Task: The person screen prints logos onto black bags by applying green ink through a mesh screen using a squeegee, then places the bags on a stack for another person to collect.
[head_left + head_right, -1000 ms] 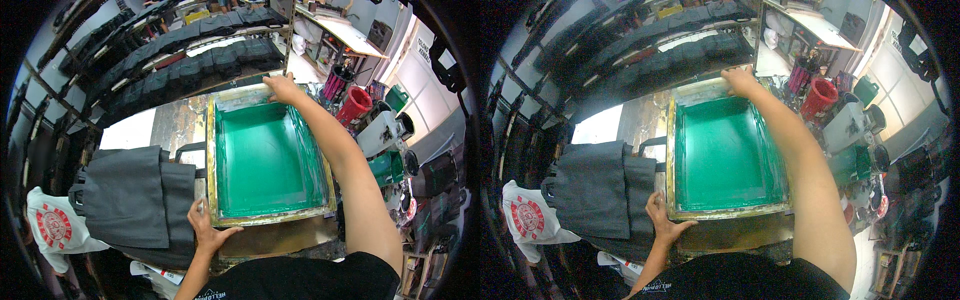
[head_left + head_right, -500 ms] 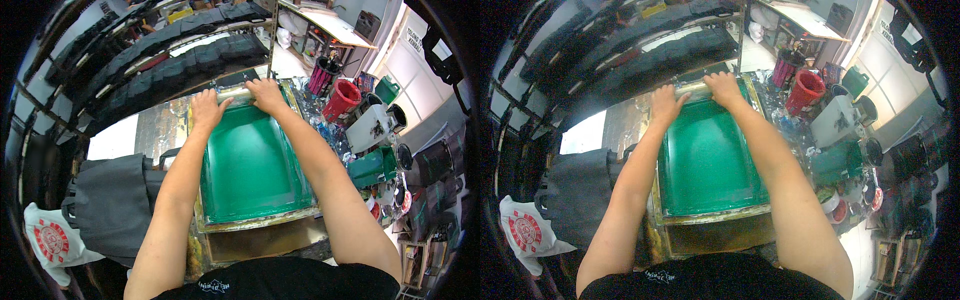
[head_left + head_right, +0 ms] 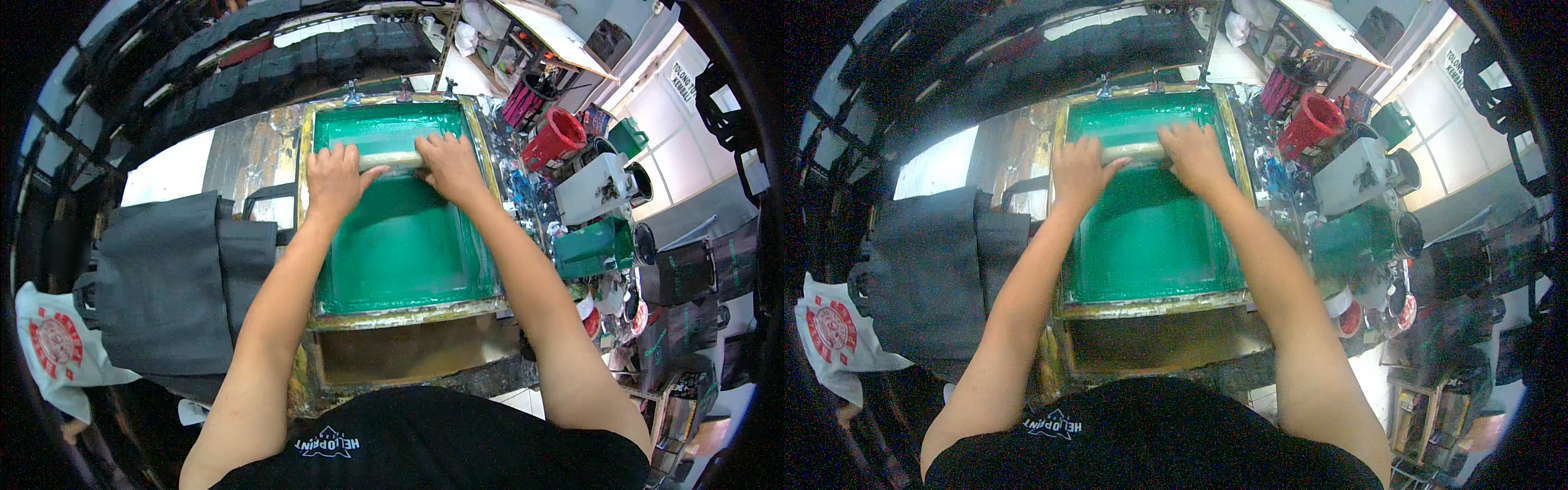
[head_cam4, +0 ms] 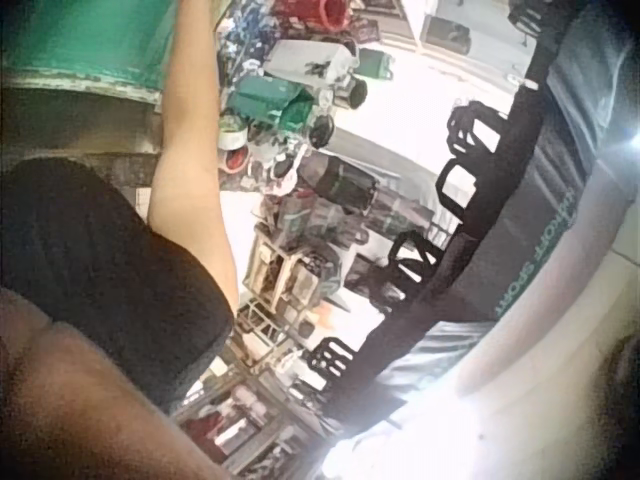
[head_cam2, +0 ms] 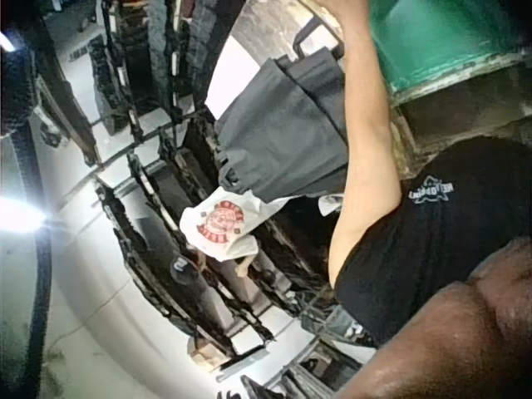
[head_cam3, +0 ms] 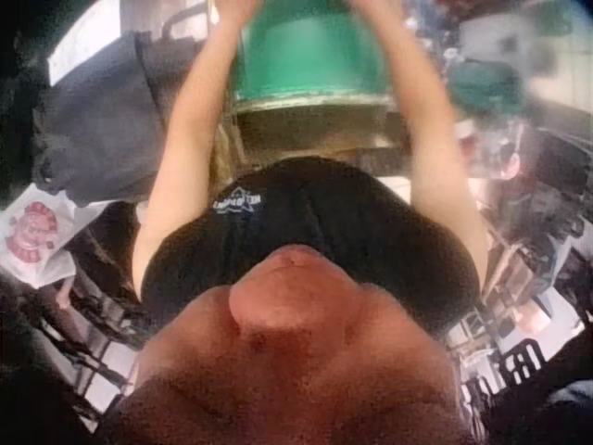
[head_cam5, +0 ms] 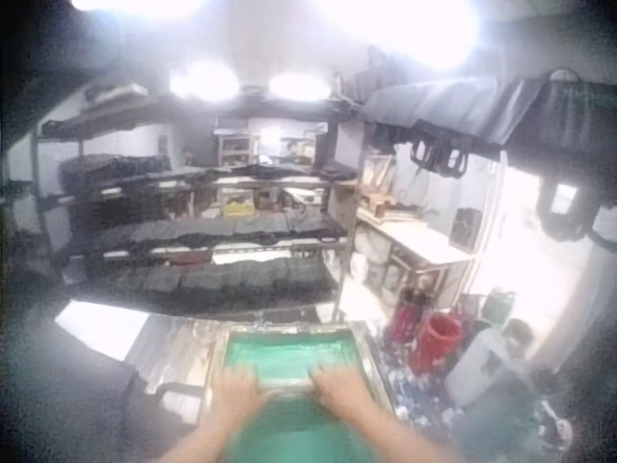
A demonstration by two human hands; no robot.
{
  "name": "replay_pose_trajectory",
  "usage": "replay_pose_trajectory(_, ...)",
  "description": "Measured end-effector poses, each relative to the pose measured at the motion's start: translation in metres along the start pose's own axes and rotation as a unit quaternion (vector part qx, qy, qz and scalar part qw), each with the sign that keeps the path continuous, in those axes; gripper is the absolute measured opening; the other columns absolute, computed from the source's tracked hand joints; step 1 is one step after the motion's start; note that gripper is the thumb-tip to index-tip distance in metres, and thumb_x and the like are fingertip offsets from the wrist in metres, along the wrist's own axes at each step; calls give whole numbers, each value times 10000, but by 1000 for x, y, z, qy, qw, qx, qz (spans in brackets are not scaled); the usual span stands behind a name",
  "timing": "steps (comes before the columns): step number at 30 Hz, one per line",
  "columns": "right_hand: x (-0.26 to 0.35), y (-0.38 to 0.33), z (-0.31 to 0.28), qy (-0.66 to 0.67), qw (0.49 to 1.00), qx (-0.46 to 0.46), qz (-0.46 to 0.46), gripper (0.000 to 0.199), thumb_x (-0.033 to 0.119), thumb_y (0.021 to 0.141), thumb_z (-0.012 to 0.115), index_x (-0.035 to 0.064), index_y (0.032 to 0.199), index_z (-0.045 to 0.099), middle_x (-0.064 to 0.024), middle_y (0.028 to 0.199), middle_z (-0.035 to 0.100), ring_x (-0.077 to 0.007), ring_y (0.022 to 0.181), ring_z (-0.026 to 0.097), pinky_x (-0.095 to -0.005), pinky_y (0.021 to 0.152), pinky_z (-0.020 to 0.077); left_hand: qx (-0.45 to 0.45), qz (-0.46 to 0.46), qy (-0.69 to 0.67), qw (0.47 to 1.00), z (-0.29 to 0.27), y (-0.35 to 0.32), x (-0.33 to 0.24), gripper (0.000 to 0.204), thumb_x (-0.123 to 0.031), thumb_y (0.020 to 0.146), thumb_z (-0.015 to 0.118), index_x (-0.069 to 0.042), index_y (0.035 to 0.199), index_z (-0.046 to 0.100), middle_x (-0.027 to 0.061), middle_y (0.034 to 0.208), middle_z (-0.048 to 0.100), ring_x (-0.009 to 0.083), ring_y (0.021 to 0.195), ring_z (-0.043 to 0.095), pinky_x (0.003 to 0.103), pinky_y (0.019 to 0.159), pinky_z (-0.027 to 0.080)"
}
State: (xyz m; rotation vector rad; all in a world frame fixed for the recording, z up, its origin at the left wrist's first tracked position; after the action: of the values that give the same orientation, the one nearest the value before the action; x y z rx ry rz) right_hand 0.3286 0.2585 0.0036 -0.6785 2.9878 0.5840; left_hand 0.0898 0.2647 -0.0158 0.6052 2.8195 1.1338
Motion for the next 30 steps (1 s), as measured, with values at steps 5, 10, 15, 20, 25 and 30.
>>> replay_pose_trajectory(5, 39, -70, -39, -7, 999, 50, 7, 562, 182, 713, 876, 142, 1205, 606, -61, 1111, 657, -285, 1071, 629, -455, 849, 461, 37, -6, -33, 999, -61, -58, -30, 619, -706, 842, 696, -99, 802, 582, 81, 799, 559, 287, 741, 554, 437, 710, 421)
replay_pose_trajectory(10, 81, -141, -82, 12, 996, 88, 9, 554, 164, 705, 866, 135, 1197, 613, -56, 1056, 645, -275, 1015, 619, -444, 837, 445, 43, 3, -60, 997, -118, -116, -57, 599, -689, 833, 716, -117, 777, 549, 55, 759, 487, 250, 699, 499, 417, 691, 377)
replay_pose_trajectory(15, 95, -166, -90, -7, 999, 43, 8, 567, 162, 711, 859, 129, 1219, 609, -61, 1064, 651, -274, 1012, 619, -443, 841, 443, 42, -10, -78, 996, -141, -131, -66, 587, -665, 829, 739, -105, 779, 570, 73, 780, 531, 269, 741, 536, 429, 705, 404)
replay_pose_trajectory(20, 81, -152, -86, 15, 997, 78, -9, 550, 210, 721, 880, 132, 1190, 602, -82, 1061, 654, -298, 1039, 629, -462, 841, 457, 85, -30, -164, 982, -144, -126, -58, 598, -607, 845, 770, -49, 1029, 656, 108, 947, 584, 310, 913, 581, 457, 818, 446)
replay_pose_trajectory(25, 102, -176, -98, 6, 999, 49, 15, 450, 447, 873, 787, 147, 1175, 641, -69, 1003, 635, -274, 975, 615, -451, 818, 438, 13, -78, -200, 977, -165, -199, -36, 1063, -605, 703, 898, 33, 1449, 490, 207, 1255, 532, 403, 1200, 532, 508, 1046, 444)
replay_pose_trajectory(30, 101, -182, -102, 28, 999, 9, -16, 449, 411, 922, 754, 188, 1300, 658, -63, 975, 599, -258, 944, 557, -422, 808, 386, 156, -225, -184, 944, -151, -243, -19, 1309, -534, 539, 1013, 99, 1506, 399, 234, 1324, 498, 433, 1249, 495, 515, 1080, 440)
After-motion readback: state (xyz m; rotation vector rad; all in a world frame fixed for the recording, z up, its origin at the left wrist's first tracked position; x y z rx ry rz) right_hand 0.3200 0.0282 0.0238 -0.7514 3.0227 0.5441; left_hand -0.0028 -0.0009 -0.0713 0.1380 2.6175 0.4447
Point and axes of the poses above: each hand's wrist, its own y-axis towards the middle knuckle, its own z-axis out of the palm, x = y × z, the point moved 1 cm from there along y, towards the middle knuckle
